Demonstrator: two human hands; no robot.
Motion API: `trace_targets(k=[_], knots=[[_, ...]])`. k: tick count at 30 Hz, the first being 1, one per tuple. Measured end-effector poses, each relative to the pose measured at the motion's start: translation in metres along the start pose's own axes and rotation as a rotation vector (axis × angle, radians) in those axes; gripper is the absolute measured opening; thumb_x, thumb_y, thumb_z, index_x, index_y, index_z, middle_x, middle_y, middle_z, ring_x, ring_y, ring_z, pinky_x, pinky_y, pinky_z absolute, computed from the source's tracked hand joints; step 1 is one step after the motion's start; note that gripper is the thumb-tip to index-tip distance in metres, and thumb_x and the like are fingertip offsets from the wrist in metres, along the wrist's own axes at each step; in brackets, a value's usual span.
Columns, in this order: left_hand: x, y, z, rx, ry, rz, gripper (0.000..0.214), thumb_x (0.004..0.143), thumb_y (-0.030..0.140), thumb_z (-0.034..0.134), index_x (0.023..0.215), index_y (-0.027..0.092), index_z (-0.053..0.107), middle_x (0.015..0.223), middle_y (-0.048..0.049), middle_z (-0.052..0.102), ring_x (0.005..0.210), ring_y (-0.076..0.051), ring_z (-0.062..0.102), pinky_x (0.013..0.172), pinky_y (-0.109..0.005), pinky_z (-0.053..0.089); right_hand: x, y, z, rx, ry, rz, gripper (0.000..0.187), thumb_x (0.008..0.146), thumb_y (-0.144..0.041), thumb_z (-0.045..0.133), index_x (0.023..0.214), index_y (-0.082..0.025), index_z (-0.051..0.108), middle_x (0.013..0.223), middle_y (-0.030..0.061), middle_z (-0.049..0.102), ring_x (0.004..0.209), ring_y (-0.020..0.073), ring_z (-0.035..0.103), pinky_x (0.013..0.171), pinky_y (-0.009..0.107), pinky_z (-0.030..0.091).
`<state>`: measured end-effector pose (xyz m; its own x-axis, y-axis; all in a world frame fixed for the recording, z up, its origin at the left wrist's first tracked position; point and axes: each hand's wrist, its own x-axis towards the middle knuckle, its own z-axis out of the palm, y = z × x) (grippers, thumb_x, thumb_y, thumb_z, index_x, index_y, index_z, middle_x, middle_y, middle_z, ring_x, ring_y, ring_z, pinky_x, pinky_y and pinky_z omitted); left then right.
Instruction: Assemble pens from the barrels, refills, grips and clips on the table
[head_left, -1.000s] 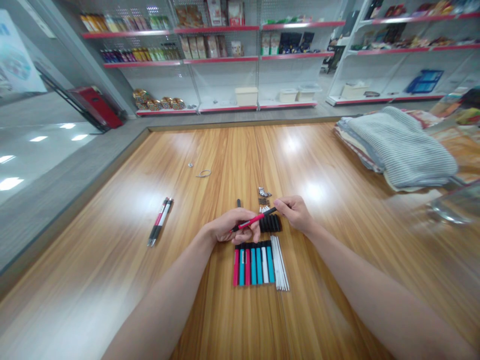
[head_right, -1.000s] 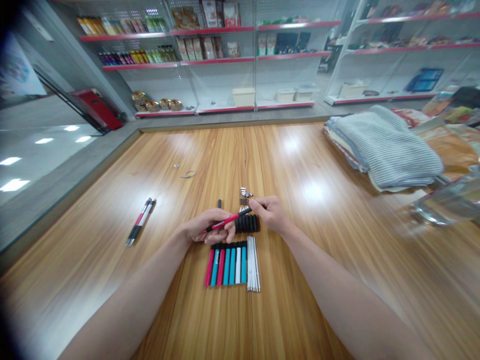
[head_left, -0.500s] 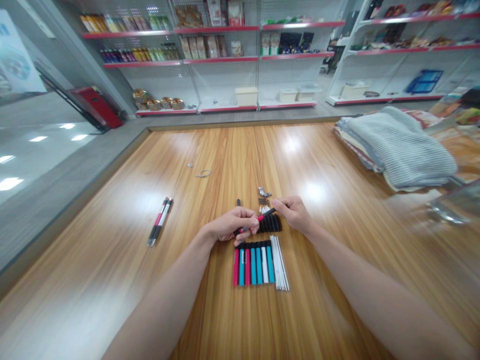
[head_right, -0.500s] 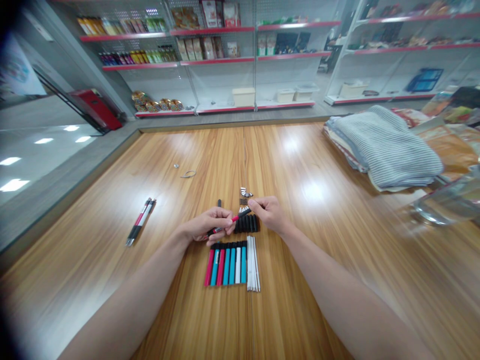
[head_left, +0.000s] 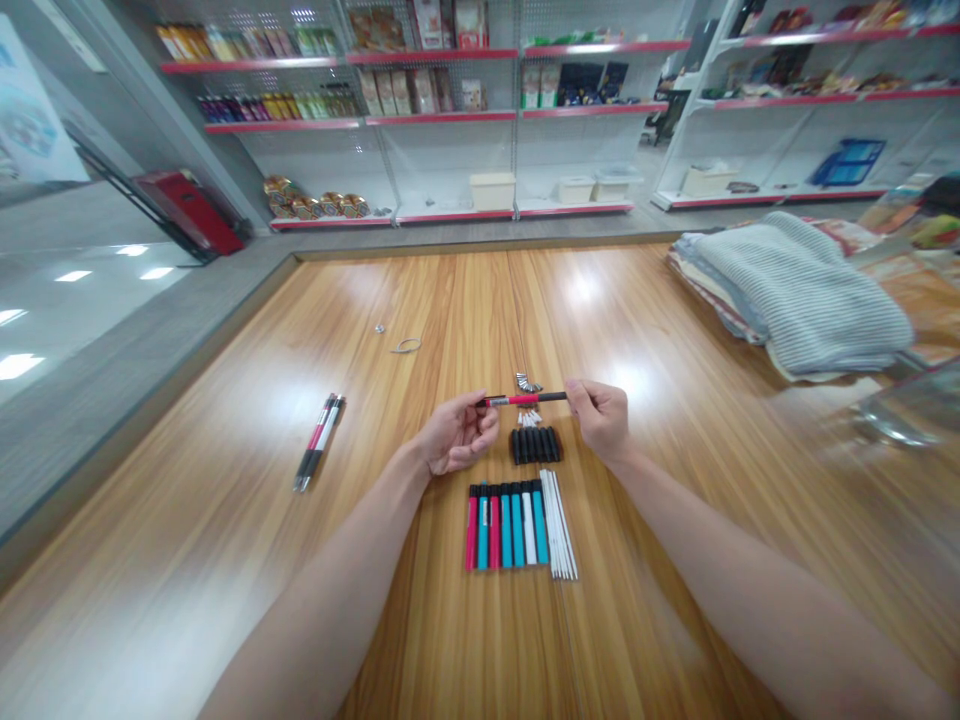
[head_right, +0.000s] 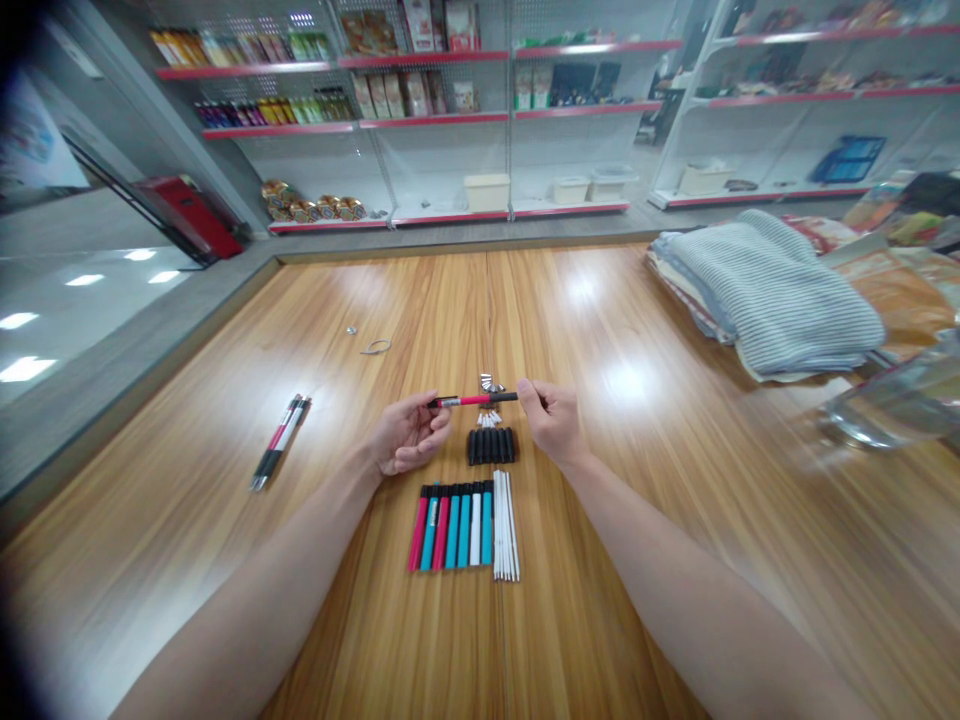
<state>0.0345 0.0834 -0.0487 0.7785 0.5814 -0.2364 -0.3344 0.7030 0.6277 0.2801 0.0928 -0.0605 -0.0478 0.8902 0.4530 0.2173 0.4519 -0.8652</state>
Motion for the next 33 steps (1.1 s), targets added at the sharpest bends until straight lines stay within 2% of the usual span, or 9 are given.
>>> trace_targets(k=[4,9,13,19,27,33], knots=[[-0.001,0.002,0.001,-0.040,-0.004,0.005,0.046,0.095,0.049,0.030,0.068,0.016,0.044,0.048,0.0013,0.047,0.024,-0.004,0.026,0.020,-0.013,0.024,-0.003,-0.003,0.000,-0.093,0.017,-0.068,0.047,0.094,-0.033,0.048,0.052,-0.018,0.036,0.050,-0.0035,0.031,0.046,0.0080,0.028,0.047,0.028,0.018],[-0.004,0.003,0.001,-0.049,-0.004,-0.006,0.037,0.096,0.038,0.034,0.068,0.016,0.044,0.050,0.0029,0.046,0.023,-0.002,0.021,0.018,-0.012,0.022,-0.003,-0.004,-0.001,-0.144,0.024,-0.100,0.047,0.094,-0.033,0.049,0.051,-0.018,0.036,0.049,-0.0034,0.031,0.045,0.0078,0.028,0.047,0.028,0.018],[-0.004,0.003,0.002,-0.008,0.048,0.015,0.029,0.093,0.030,0.041,0.070,0.014,0.046,0.053,0.0039,0.046,0.025,-0.001,0.022,0.020,-0.010,0.023,-0.002,-0.002,-0.001,-0.119,0.015,-0.075,0.047,0.094,-0.034,0.047,0.051,-0.018,0.036,0.050,-0.0032,0.032,0.045,0.0080,0.028,0.047,0.028,0.018],[-0.003,0.001,0.002,0.071,0.107,0.045,0.027,0.090,0.030,0.046,0.070,0.013,0.050,0.054,0.0025,0.049,0.026,-0.001,0.027,0.022,-0.009,0.023,-0.002,0.002,0.000,-0.026,0.009,0.001,0.047,0.094,-0.036,0.048,0.052,-0.019,0.034,0.049,-0.0038,0.031,0.045,0.0081,0.028,0.046,0.027,0.018],[-0.006,0.003,0.003,0.011,-0.066,-0.108,0.051,0.093,0.048,0.029,0.079,0.008,0.058,0.053,-0.0088,0.058,0.023,-0.006,0.032,0.020,-0.014,0.023,-0.003,-0.006,0.001,-0.100,-0.036,-0.081,0.042,0.094,-0.034,0.047,0.055,-0.017,0.046,0.050,-0.0027,0.038,0.046,0.0090,0.036,0.046,0.026,0.024],[-0.010,0.004,0.002,-0.073,-0.122,-0.129,0.035,0.093,0.035,0.029,0.069,0.015,0.044,0.052,-0.0053,0.054,0.021,-0.004,0.023,0.019,-0.012,0.019,-0.003,-0.006,0.000,-0.128,-0.075,-0.141,0.038,0.093,-0.032,0.049,0.058,-0.016,0.051,0.050,-0.0020,0.042,0.045,0.0092,0.038,0.047,0.026,0.024]])
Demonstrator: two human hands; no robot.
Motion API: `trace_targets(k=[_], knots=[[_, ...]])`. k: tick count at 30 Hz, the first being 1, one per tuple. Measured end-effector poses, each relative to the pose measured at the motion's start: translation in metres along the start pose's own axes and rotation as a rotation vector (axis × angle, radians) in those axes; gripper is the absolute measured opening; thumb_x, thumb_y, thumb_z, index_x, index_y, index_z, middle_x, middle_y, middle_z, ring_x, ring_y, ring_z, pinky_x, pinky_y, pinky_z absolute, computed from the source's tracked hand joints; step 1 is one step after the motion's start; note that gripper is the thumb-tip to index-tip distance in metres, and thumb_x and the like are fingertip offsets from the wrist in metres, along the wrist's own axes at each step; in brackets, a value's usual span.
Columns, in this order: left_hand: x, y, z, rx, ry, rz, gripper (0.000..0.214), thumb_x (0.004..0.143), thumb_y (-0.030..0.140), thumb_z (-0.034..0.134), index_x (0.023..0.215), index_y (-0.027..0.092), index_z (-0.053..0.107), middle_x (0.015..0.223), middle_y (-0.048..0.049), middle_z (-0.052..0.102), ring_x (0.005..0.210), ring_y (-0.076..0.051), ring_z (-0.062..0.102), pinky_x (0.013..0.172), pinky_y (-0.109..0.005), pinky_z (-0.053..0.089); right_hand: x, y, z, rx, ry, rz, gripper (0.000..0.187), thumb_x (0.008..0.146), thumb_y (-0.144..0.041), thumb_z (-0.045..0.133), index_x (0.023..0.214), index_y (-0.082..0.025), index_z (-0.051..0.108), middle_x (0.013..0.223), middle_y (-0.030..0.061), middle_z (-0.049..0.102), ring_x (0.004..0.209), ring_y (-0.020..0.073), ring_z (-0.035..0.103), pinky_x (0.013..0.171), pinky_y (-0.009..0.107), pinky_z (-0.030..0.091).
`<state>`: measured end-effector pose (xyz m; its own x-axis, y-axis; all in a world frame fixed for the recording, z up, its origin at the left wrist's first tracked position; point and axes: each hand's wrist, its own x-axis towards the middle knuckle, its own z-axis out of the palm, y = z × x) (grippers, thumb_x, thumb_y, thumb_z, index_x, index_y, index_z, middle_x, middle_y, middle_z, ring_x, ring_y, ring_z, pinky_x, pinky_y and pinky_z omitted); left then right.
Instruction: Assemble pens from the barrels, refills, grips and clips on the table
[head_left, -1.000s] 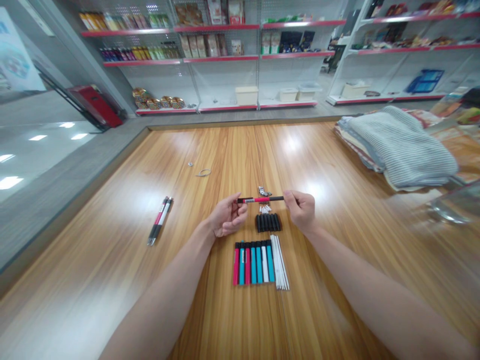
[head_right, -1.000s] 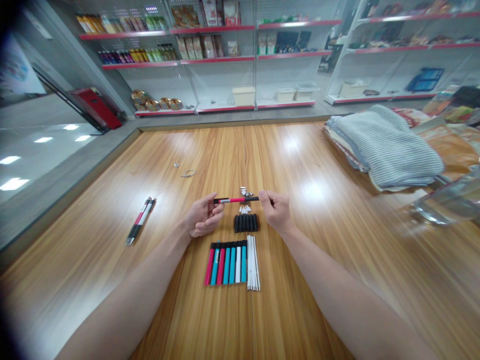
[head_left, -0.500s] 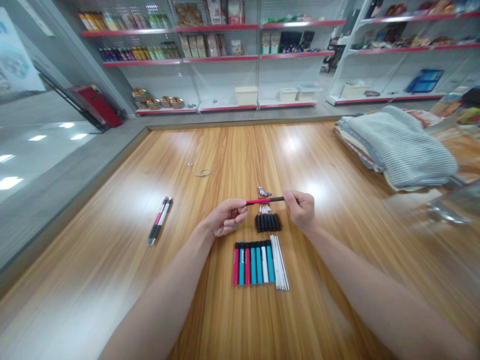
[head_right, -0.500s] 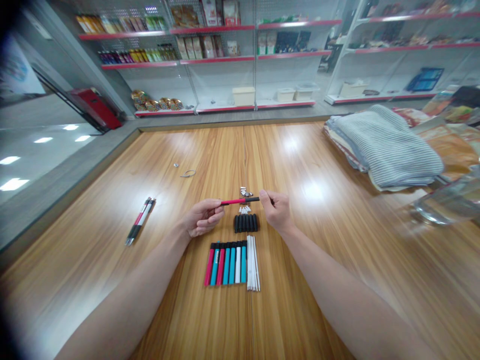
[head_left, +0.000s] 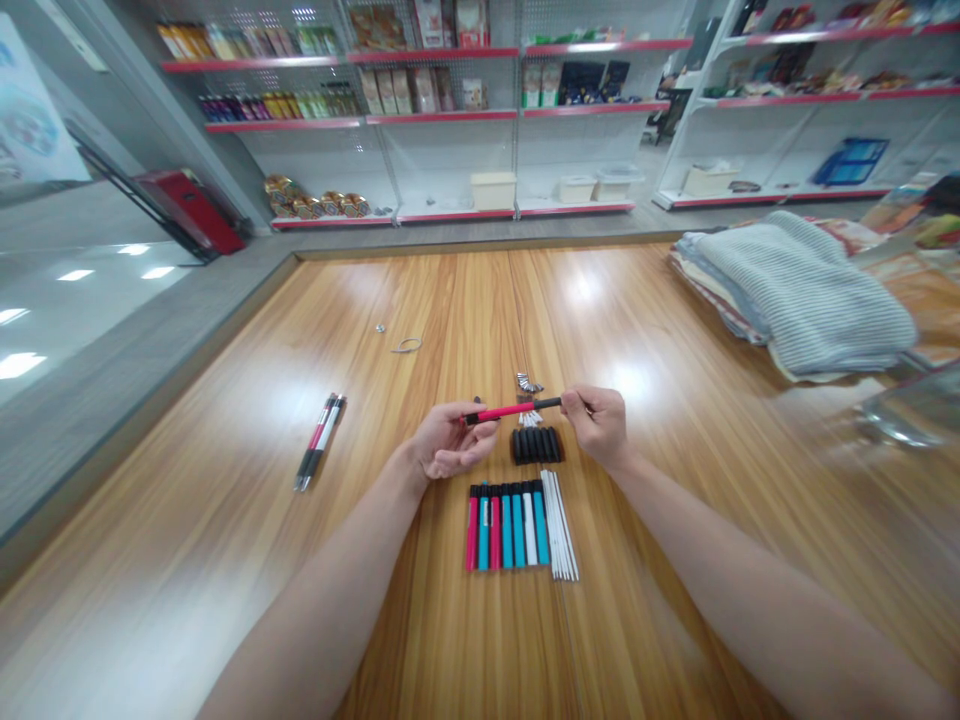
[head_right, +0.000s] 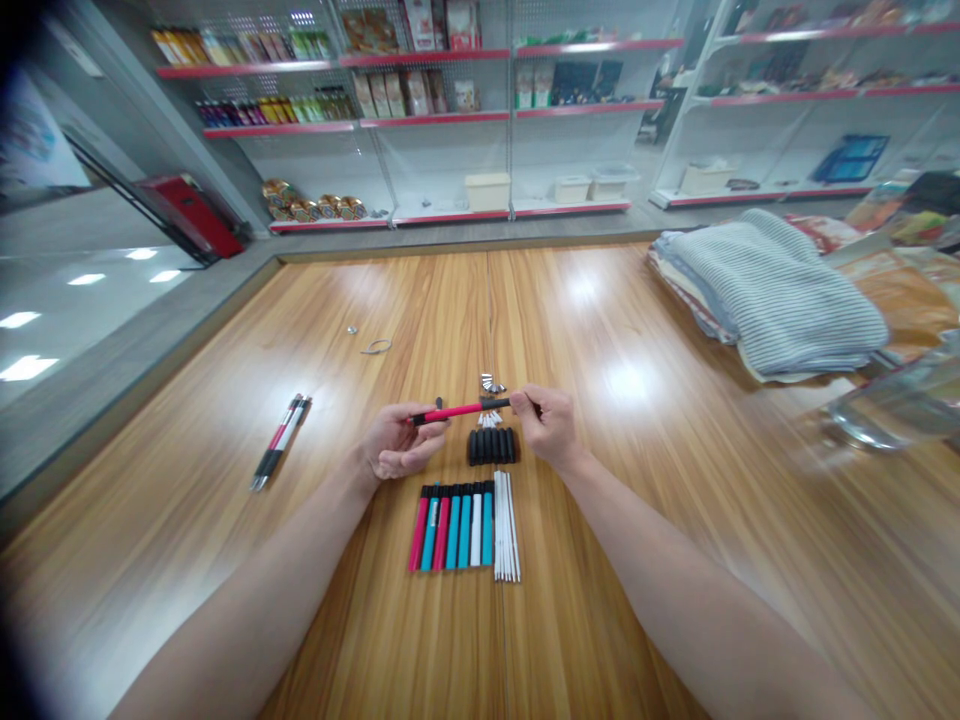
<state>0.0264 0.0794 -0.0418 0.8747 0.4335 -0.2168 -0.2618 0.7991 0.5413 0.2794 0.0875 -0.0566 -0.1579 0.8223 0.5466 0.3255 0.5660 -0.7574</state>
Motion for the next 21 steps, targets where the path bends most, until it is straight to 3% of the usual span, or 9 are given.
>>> trace_targets(k=[7,11,16,21], knots=[[0.001,0.000,-0.007,-0.020,0.036,-0.014,0.030,0.092,0.032,0.037,0.067,0.016,0.041,0.048,0.0024,0.044,0.024,0.000,0.008,0.020,-0.009,0.013,0.000,-0.002,0.000,-0.006,-0.023,0.030,0.044,0.094,-0.037,0.046,0.054,-0.018,0.042,0.048,-0.0024,0.037,0.045,0.0093,0.034,0.047,0.026,0.024],[0.003,-0.002,-0.008,0.047,0.073,0.072,0.026,0.091,0.025,0.043,0.067,0.016,0.038,0.053,0.0036,0.045,0.025,0.001,0.011,0.021,-0.009,0.015,0.000,-0.002,0.000,-0.001,-0.024,0.059,0.047,0.094,-0.038,0.046,0.053,-0.018,0.039,0.048,-0.0024,0.036,0.045,0.0089,0.032,0.046,0.027,0.022],[0.005,-0.005,-0.003,0.188,0.134,0.177,0.009,0.086,0.018,0.050,0.081,0.017,0.043,0.057,0.0040,0.049,0.026,0.001,0.018,0.023,-0.008,0.017,0.000,-0.003,0.002,0.087,-0.010,0.106,0.046,0.094,-0.037,0.046,0.053,-0.018,0.038,0.049,-0.0034,0.033,0.045,0.0084,0.031,0.046,0.026,0.021],[0.006,-0.003,0.004,0.211,0.130,0.050,0.023,0.091,0.032,0.043,0.074,0.016,0.043,0.047,0.0018,0.048,0.025,-0.002,0.019,0.023,-0.010,0.016,-0.001,-0.001,0.003,0.137,0.029,0.132,0.047,0.094,-0.038,0.047,0.052,-0.018,0.038,0.049,-0.0036,0.033,0.045,0.0084,0.032,0.046,0.026,0.022]])
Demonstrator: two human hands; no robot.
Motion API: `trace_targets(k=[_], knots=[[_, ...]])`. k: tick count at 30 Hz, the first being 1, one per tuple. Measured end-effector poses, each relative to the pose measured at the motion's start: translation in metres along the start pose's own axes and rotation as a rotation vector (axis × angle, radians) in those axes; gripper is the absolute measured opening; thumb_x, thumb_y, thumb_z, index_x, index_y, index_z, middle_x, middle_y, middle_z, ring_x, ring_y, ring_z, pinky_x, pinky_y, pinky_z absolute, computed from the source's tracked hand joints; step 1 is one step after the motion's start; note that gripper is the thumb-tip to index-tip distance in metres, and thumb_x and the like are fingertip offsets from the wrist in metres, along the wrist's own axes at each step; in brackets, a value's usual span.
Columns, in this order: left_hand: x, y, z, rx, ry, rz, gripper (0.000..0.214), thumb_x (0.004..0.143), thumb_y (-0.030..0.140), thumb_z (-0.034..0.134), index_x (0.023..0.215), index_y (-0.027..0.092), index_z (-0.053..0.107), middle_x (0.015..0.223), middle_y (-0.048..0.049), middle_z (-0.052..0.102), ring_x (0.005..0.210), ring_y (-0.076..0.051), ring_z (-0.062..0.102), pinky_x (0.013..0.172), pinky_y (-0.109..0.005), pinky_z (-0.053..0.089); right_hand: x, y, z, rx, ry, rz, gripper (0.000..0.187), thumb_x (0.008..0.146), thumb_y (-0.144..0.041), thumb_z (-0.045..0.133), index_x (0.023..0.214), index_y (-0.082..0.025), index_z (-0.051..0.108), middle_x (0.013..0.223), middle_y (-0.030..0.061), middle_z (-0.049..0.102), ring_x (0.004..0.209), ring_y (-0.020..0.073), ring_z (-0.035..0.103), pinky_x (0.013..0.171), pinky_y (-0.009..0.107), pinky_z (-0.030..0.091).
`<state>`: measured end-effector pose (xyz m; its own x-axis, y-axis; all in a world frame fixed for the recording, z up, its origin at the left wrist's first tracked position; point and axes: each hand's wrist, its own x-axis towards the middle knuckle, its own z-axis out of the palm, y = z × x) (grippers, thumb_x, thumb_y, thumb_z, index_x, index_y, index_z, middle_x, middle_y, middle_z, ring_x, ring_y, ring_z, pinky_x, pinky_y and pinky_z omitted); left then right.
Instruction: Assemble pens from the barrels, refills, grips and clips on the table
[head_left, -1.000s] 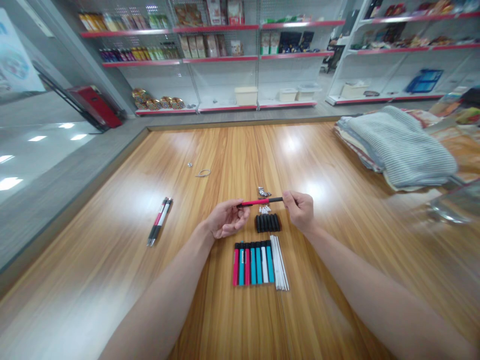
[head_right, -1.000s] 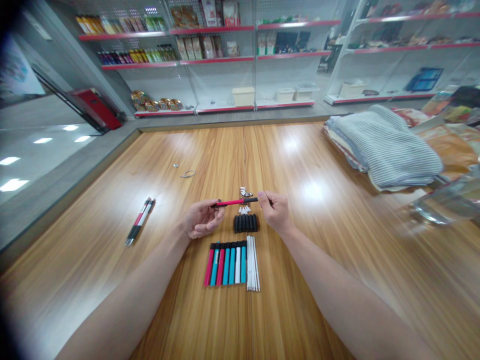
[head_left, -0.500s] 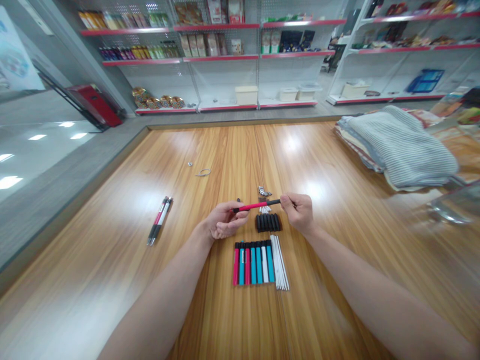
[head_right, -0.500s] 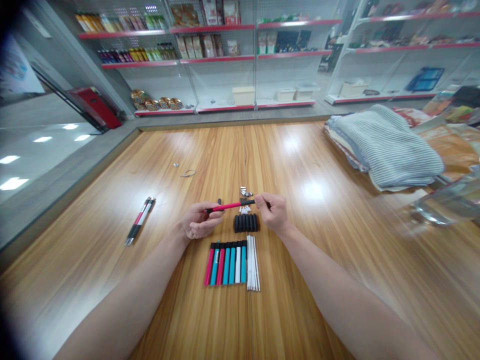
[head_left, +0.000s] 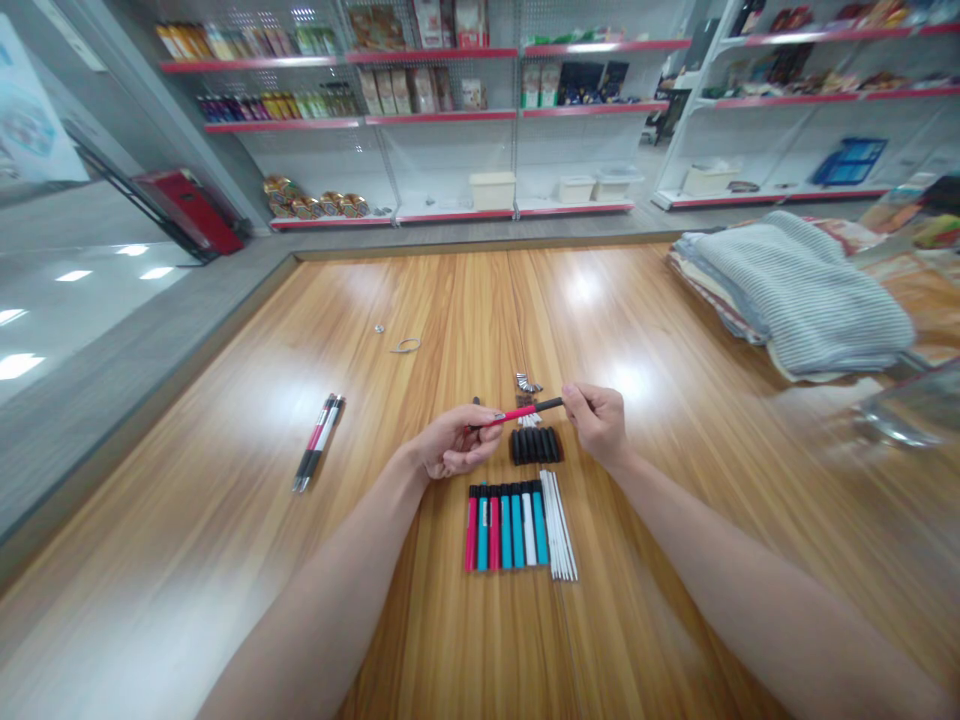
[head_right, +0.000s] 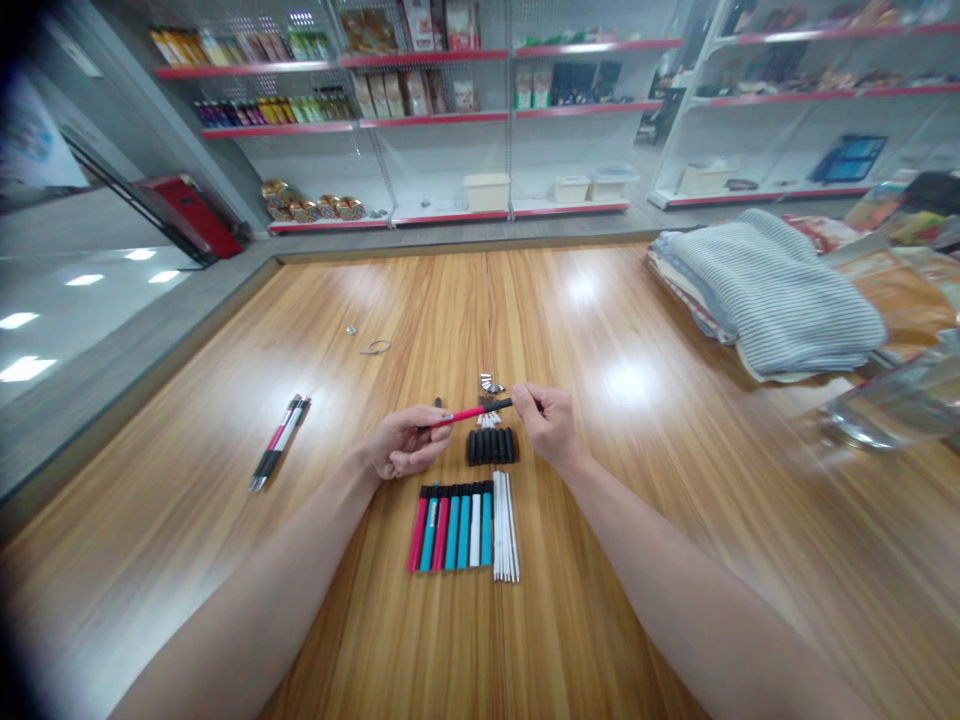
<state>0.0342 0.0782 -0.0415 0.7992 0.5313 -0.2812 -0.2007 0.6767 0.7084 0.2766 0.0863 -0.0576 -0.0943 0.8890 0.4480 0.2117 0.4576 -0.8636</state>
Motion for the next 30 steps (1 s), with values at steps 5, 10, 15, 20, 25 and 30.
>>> trace_targets(k=[5,10,15,20,25,30], knots=[[0.001,0.001,-0.002,-0.059,0.000,-0.092,0.030,0.090,0.035,0.040,0.066,0.018,0.037,0.043,-0.0008,0.048,0.024,-0.003,0.019,0.022,-0.012,0.014,-0.001,0.003,-0.001,0.052,-0.086,-0.004,0.049,0.094,-0.042,0.047,0.051,-0.018,0.039,0.049,-0.0026,0.036,0.045,0.0090,0.035,0.046,0.026,0.024],[0.000,0.001,-0.004,-0.104,-0.010,-0.095,0.030,0.090,0.035,0.038,0.065,0.019,0.033,0.043,-0.0009,0.048,0.025,-0.003,0.017,0.023,-0.012,0.013,0.001,0.002,-0.001,0.040,-0.154,-0.013,0.047,0.095,-0.042,0.045,0.054,-0.018,0.044,0.050,-0.0019,0.040,0.046,0.0095,0.038,0.046,0.026,0.026],[0.001,0.000,-0.006,-0.098,0.019,-0.041,0.031,0.090,0.036,0.039,0.065,0.019,0.033,0.043,0.0004,0.047,0.024,-0.003,0.017,0.022,-0.012,0.013,0.000,0.003,-0.002,-0.062,-0.157,-0.064,0.047,0.094,-0.044,0.045,0.055,-0.017,0.046,0.052,-0.0012,0.042,0.047,0.0097,0.037,0.048,0.026,0.027],[0.004,-0.002,-0.007,-0.054,0.088,0.001,0.032,0.089,0.038,0.045,0.065,0.019,0.033,0.044,0.0020,0.047,0.026,-0.002,0.016,0.023,-0.012,0.012,0.000,0.003,-0.003,-0.113,-0.146,-0.117,0.048,0.094,-0.042,0.046,0.052,-0.017,0.042,0.049,-0.0022,0.036,0.046,0.0090,0.033,0.047,0.026,0.023],[0.007,-0.002,-0.001,0.030,0.178,0.098,0.032,0.087,0.039,0.048,0.066,0.018,0.036,0.046,0.0030,0.047,0.028,-0.002,0.017,0.025,-0.012,0.013,0.001,0.002,-0.003,-0.128,-0.121,-0.093,0.050,0.094,-0.041,0.046,0.050,-0.017,0.039,0.048,-0.0028,0.032,0.044,0.0080,0.030,0.047,0.027,0.020],[0.011,-0.007,0.007,0.170,0.275,0.233,0.033,0.086,0.043,0.053,0.069,0.017,0.041,0.052,0.0018,0.052,0.029,-0.001,0.018,0.027,-0.013,0.013,0.002,0.005,-0.002,-0.040,-0.117,0.000,0.051,0.093,-0.045,0.047,0.052,-0.018,0.035,0.048,-0.0033,0.030,0.044,0.0078,0.027,0.045,0.026,0.018]])
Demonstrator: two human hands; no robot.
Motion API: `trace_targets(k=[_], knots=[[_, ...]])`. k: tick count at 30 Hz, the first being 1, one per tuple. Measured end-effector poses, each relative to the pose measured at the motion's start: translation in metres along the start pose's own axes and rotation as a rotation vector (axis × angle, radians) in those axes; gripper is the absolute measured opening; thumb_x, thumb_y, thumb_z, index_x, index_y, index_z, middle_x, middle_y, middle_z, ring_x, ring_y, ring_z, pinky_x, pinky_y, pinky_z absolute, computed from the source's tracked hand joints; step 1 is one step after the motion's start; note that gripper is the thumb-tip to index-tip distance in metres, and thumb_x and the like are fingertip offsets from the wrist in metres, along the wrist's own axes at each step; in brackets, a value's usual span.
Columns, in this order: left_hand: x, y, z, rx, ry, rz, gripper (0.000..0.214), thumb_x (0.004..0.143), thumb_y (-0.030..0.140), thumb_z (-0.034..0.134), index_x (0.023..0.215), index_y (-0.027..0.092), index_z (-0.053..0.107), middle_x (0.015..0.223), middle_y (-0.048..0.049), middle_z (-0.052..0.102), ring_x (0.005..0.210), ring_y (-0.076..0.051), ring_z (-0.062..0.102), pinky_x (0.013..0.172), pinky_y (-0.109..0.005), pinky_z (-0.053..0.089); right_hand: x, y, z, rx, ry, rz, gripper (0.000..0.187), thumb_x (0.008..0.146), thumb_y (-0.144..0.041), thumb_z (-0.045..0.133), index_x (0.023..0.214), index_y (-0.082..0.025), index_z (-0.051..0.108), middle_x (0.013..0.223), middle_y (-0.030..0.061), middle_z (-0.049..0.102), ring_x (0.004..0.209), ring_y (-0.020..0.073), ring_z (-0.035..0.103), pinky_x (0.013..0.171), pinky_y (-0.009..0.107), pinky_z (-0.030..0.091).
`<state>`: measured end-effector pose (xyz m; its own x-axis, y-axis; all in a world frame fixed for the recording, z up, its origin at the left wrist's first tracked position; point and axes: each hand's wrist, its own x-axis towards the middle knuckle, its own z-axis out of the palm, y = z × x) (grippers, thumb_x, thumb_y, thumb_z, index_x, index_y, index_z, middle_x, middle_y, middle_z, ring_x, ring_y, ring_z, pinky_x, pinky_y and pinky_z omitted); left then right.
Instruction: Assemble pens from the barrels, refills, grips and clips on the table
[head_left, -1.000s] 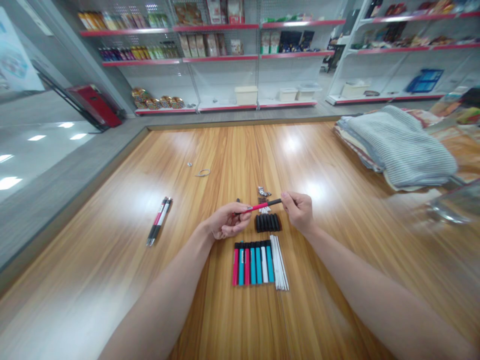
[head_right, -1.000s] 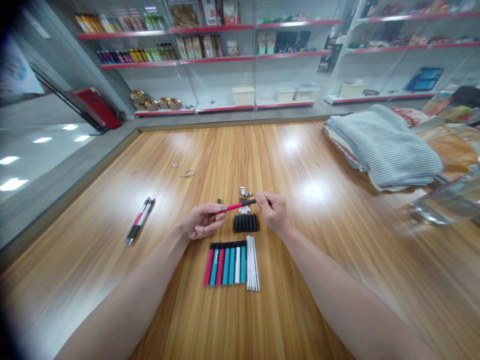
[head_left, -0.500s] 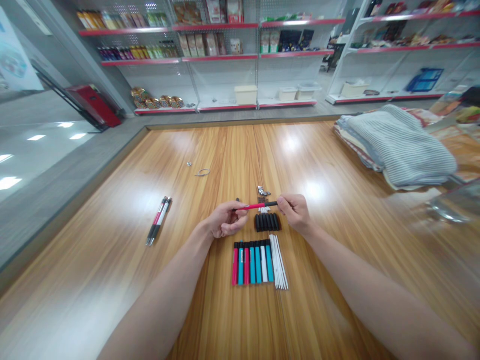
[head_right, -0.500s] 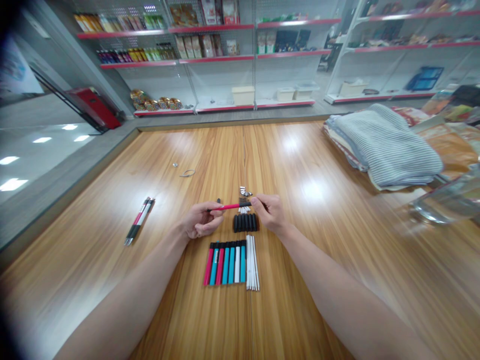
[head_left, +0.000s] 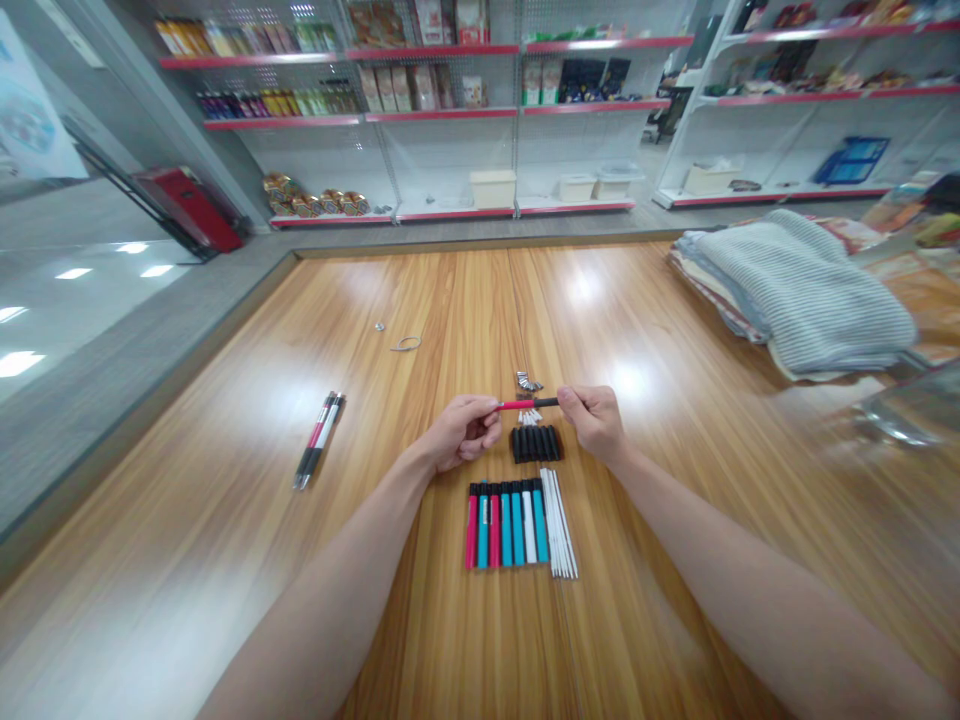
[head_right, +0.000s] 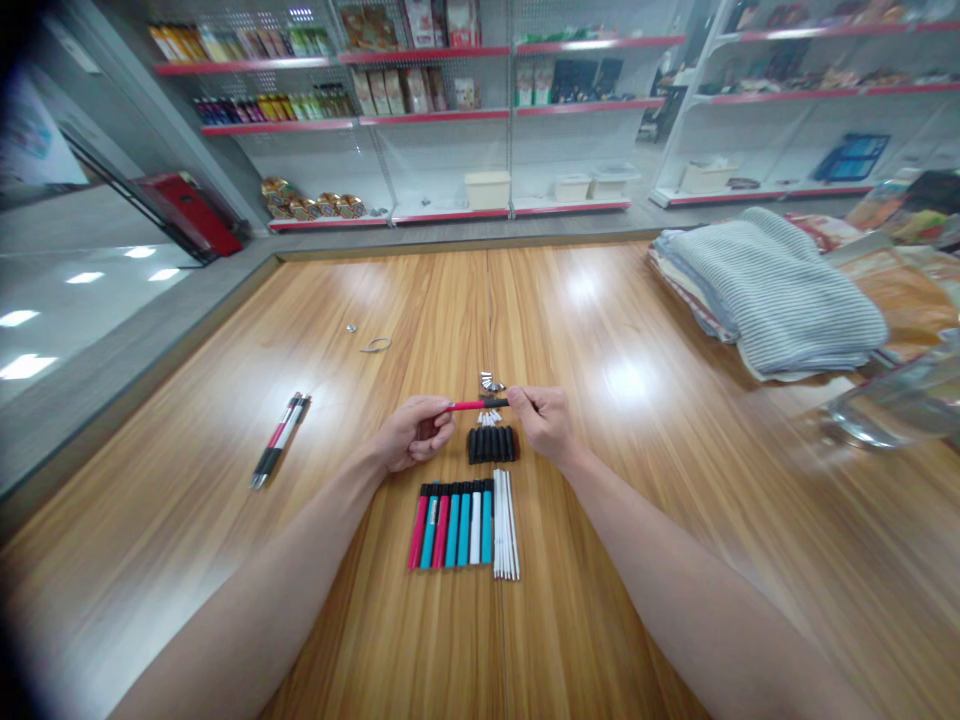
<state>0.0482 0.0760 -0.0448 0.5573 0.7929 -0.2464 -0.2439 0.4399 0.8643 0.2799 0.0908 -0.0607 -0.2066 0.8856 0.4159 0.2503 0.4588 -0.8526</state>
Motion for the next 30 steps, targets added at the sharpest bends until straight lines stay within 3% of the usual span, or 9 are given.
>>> trace_targets(k=[5,9,15,30], knots=[[-0.001,-0.008,0.006,0.149,0.095,0.191,0.036,0.084,0.045,0.058,0.068,0.015,0.048,0.054,0.0004,0.053,0.032,-0.001,0.026,0.032,-0.014,0.015,0.001,0.007,0.001,0.142,-0.025,0.075,0.051,0.093,-0.048,0.047,0.053,-0.019,0.031,0.048,-0.0044,0.027,0.044,0.0071,0.024,0.044,0.026,0.016],[-0.002,-0.011,0.009,0.233,0.197,0.344,0.036,0.084,0.043,0.059,0.065,0.013,0.052,0.054,-0.0004,0.053,0.037,-0.002,0.032,0.036,-0.015,0.017,0.000,0.008,0.002,0.135,-0.044,0.056,0.050,0.093,-0.045,0.047,0.053,-0.019,0.033,0.049,-0.0043,0.027,0.044,0.0074,0.025,0.045,0.026,0.016],[0.000,-0.011,0.010,0.195,0.241,0.384,0.033,0.087,0.044,0.056,0.071,0.015,0.054,0.052,0.0016,0.051,0.035,-0.003,0.029,0.035,-0.016,0.016,-0.001,0.004,0.001,-0.035,0.013,-0.019,0.047,0.094,-0.041,0.047,0.053,-0.018,0.037,0.050,-0.0035,0.030,0.046,0.0085,0.028,0.047,0.027,0.017],[0.002,-0.014,0.003,0.344,0.369,0.551,0.023,0.081,0.035,0.067,0.082,0.012,0.065,0.054,0.0022,0.048,0.043,-0.005,0.038,0.039,-0.017,0.026,0.000,0.007,0.001,-0.025,-0.040,0.000,0.049,0.095,-0.041,0.044,0.053,-0.018,0.035,0.051,-0.0033,0.029,0.047,0.0079,0.027,0.048,0.028,0.017]])
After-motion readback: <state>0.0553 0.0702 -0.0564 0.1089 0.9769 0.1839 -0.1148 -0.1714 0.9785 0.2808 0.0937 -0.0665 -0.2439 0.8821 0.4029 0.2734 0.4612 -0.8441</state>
